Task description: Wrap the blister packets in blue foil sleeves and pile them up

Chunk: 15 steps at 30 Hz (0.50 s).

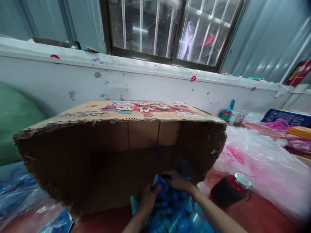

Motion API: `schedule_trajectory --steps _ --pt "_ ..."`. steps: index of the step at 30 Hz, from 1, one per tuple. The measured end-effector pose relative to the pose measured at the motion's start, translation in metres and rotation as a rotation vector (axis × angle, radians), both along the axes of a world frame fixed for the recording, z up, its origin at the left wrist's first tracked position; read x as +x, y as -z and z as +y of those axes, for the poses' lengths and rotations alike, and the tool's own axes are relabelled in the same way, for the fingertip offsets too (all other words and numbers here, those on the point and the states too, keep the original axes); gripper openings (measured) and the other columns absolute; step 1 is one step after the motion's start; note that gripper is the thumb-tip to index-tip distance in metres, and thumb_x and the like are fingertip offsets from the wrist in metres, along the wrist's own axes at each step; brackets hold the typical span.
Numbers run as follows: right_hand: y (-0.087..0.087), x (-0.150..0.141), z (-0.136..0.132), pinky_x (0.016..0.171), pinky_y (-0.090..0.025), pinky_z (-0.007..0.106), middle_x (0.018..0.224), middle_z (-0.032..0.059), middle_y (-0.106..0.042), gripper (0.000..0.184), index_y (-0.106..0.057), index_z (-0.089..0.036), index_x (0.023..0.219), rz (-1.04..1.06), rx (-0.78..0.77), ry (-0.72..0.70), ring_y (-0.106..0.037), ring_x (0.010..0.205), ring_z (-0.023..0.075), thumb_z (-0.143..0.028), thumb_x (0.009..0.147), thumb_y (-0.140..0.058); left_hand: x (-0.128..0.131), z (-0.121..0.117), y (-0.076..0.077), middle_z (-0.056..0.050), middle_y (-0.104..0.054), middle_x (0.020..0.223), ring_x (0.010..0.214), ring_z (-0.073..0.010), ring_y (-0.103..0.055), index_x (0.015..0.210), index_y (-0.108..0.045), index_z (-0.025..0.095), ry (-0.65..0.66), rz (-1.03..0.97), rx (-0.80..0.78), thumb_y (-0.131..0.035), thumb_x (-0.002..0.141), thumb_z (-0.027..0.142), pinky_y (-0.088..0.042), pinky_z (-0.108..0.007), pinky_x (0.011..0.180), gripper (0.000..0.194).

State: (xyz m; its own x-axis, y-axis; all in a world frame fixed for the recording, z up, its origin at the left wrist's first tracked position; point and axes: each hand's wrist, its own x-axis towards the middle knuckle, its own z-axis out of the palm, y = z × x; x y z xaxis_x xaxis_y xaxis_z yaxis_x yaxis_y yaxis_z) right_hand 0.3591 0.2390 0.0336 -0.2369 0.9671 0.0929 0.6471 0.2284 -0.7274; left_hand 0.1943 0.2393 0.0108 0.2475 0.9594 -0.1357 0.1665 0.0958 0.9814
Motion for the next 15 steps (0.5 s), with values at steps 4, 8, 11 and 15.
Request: schedule_trajectory --steps 4,8,11,15 --pt "0.005 -0.005 -0.024 0.087 -0.042 0.032 0.103 0.0030 -0.065 0.025 -0.067 -0.025 0.094 -0.036 0.021 0.008 -0.058 0.096 0.0206 -0.022 0.074 -0.052 -0.008 -0.033 0.003 -0.013 -0.067 0.101 0.102 -0.0289 -0.055 0.089 -0.067 0.013 0.065 0.079 0.028 -0.054 0.064 0.034 -0.036 -0.038 0.093 0.035" --pt "0.004 -0.008 -0.037 0.085 -0.042 0.032 0.105 0.0036 -0.063 0.026 -0.067 -0.027 0.095 -0.164 0.051 0.054 -0.057 0.096 0.0212 -0.020 0.075 -0.053 -0.021 -0.055 -0.004 -0.010 -0.066 0.104 0.102 -0.0270 -0.055 0.095 -0.064 0.016 0.036 0.101 0.046 -0.051 0.068 0.034 -0.037 -0.038 0.092 0.036" --pt "-0.009 -0.018 -0.055 0.093 -0.034 0.037 0.109 0.0050 -0.060 0.028 -0.064 -0.026 0.102 -0.179 0.043 0.113 -0.050 0.106 0.0229 -0.021 0.081 -0.046 -0.043 -0.052 -0.016 -0.008 -0.066 0.104 0.104 -0.0247 -0.054 0.096 -0.064 0.016 -0.099 0.097 0.133 -0.050 0.071 0.036 -0.036 -0.036 0.093 0.035" --pt "-0.021 -0.058 -0.104 0.100 -0.021 0.050 0.117 0.0089 -0.054 0.031 -0.058 -0.025 0.110 -0.287 0.169 0.179 -0.037 0.119 0.0290 -0.033 0.082 -0.048 -0.069 -0.020 -0.013 -0.008 -0.066 0.102 0.100 -0.0235 -0.056 0.101 -0.060 0.013 -0.221 0.085 0.174 -0.048 0.073 0.039 -0.039 -0.035 0.089 0.041"
